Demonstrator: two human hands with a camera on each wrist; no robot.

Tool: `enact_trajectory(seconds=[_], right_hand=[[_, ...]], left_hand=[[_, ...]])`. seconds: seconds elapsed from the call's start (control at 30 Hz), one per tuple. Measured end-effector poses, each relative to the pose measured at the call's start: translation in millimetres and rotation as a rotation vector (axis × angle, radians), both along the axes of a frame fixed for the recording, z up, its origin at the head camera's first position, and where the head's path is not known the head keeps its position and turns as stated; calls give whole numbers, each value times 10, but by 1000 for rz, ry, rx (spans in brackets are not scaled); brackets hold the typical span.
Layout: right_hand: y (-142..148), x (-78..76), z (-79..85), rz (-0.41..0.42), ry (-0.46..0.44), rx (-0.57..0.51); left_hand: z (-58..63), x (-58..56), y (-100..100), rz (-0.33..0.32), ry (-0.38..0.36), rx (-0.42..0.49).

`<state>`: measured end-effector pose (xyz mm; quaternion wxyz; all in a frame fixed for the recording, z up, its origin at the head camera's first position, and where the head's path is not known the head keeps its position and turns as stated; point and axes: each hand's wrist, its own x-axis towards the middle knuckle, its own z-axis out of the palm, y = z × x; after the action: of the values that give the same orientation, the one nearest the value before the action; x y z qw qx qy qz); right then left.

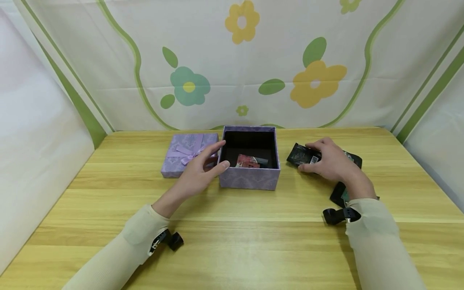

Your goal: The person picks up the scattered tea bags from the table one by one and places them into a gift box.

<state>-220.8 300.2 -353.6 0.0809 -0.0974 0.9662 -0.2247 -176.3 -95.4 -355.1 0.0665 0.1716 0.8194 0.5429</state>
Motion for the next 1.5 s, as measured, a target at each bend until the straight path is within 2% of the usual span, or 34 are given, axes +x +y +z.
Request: enact_trajectory(seconds=[0.47,1.1,1.5], right_hand=[[-67,14,179,11,118,-52],[-137,72,298,-8,190,-107],[-211,170,413,-10,262,-226]], left_hand=[[-12,-5,-2,-1,1,4],[-27,-9,0,-4,7,16],[-9,-2,9,-2,7,5]])
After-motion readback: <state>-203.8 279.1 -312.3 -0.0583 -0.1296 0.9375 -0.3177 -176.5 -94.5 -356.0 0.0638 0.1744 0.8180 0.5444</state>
